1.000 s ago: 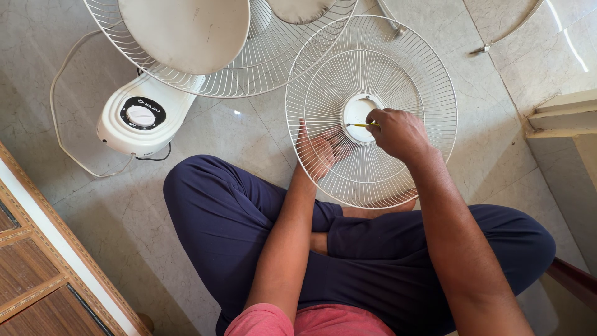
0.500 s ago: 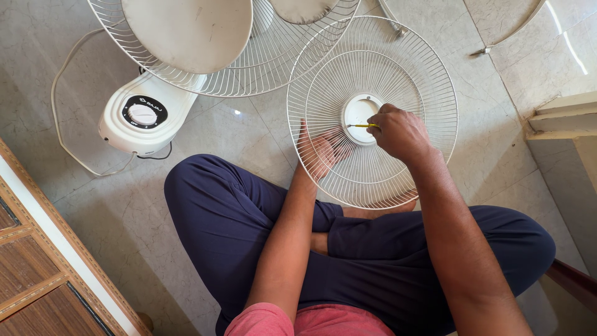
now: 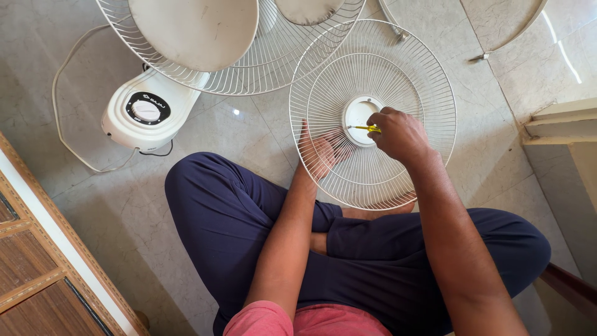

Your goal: The person sits on the floor and uses a yellow screwdriver to loosen and remove screws from the central hub of a white fan cage. The person holds the cage steady with one hand while turning the screwdriver with the other. The fan base and another fan are visible nearby.

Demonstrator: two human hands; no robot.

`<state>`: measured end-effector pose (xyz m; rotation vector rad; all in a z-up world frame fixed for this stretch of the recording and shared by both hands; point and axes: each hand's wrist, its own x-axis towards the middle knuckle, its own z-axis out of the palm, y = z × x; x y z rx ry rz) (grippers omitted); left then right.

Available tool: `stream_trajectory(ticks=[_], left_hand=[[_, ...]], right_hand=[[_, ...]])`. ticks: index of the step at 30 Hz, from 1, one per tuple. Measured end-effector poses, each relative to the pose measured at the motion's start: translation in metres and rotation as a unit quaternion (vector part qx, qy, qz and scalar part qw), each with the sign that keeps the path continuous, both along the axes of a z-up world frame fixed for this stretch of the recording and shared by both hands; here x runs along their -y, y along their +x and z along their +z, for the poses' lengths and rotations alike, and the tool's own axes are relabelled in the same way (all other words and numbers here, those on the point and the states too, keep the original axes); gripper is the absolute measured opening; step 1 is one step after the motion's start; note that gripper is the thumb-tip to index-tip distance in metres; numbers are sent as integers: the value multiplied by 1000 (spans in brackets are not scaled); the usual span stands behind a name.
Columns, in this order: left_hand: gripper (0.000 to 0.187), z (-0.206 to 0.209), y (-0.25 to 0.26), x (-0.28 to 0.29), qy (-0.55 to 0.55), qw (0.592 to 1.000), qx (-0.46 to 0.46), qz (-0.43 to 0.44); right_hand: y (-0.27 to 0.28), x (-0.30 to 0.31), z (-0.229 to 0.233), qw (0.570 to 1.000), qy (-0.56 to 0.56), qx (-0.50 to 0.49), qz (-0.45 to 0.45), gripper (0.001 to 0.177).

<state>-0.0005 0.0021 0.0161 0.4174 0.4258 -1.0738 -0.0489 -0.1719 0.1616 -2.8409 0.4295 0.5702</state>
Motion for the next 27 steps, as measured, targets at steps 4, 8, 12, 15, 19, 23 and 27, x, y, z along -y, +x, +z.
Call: stream_trajectory(ticks=[4, 8, 12, 15, 19, 23, 27], left_hand=[[104, -4, 1, 1, 12, 1000, 7, -14], [105, -6, 0, 0, 10, 1000, 10, -17], [105, -6, -1, 0, 5, 1000, 9, -10], [103, -5, -2, 0, 17, 1000, 21, -7], [102, -4, -1, 1, 20, 1000, 15, -3], [101, -4, 0, 1, 20, 1000, 16, -4], [104, -8, -2, 0, 15, 1000, 12, -5]], right_hand=[[3, -4, -1, 1000, -11, -15, -8, 26], [10, -11, 3, 993, -33, -112, -27, 43], [10, -15, 10, 996, 0, -74, -50, 34], [9, -14, 12, 996, -8, -77, -34, 31], [8, -13, 10, 995, -9, -93, -43, 28], [7, -13, 9, 997, -19, -68, -18, 27], [6, -11, 9, 995, -1, -83, -60, 29]])
